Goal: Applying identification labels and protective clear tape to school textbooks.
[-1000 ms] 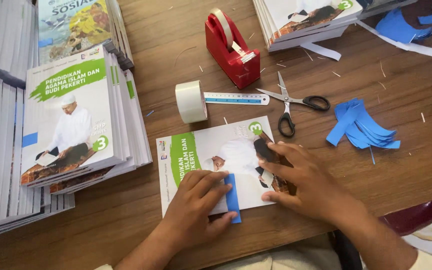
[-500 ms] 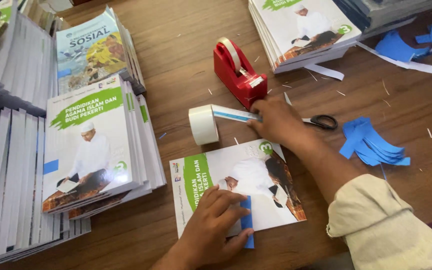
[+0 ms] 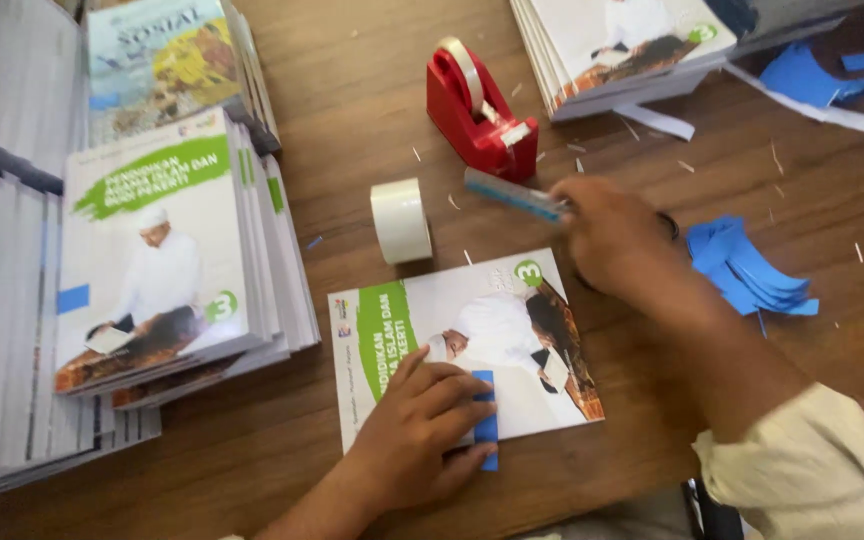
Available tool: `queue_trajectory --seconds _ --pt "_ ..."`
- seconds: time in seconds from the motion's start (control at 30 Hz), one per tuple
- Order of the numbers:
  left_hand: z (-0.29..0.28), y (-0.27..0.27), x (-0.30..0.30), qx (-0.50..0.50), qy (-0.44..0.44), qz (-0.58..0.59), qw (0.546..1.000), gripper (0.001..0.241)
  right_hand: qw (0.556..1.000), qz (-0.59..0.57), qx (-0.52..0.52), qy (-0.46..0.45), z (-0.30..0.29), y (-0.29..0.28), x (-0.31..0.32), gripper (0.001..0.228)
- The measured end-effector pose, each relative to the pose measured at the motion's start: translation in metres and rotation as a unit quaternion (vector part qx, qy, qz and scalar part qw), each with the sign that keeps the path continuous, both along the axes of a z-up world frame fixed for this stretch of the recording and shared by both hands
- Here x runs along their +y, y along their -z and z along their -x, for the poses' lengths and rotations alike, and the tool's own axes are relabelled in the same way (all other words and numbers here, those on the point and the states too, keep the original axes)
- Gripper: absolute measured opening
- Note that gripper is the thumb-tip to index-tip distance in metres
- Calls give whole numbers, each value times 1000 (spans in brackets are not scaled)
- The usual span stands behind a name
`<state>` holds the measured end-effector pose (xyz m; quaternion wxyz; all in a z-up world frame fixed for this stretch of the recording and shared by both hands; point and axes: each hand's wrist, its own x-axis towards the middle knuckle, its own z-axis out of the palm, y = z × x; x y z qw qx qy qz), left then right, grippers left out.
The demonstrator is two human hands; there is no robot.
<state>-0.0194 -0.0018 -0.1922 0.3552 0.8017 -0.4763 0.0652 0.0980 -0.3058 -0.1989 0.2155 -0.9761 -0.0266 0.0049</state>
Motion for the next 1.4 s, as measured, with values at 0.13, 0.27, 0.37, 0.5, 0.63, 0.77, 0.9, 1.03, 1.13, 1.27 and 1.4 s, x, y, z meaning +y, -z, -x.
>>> queue_trajectory --seconds 0.13,0.27,0.37,0.5,0.63,0.77,0.9,1.03,1.13,1.27,1.4 --pt "8 4 -3 -29 -18 -34 999 33 988 -152 -34 0 72 -15 -23 28" --pt "15 7 -10 -25 -53 -35 998 44 985 -155 79 -13 132 -13 -38 20" --pt "14 5 -10 -26 -68 -45 996 48 985 -118 128 3 168 -5 -47 37" --pt "13 8 -9 -18 -59 -39 997 51 989 -88 107 -58 183 5 -45 38" --pt "12 8 -12 -16 -64 -57 996 54 978 -132 18 -159 179 3 -40 37" --pt "11 10 -13 -22 -76 -55 995 61 973 -176 50 -140 174 -3 -32 36" --pt "10 10 -13 -25 -75 -60 995 61 977 -166 52 -122 174 3 -33 37" --pt "12 10 -14 -35 -67 -65 995 63 975 -173 24 -136 174 5 -33 40" --pt "12 9 -16 -45 -69 -75 994 63 976 -173 23 -131 176 5 -33 40" --pt "12 7 -16 -48 -73 -66 994 62 976 -172 34 -129 177 3 -32 42" --pt "16 9 -15 -48 -79 -65 994 66 982 -147 30 -117 180 9 -31 42"
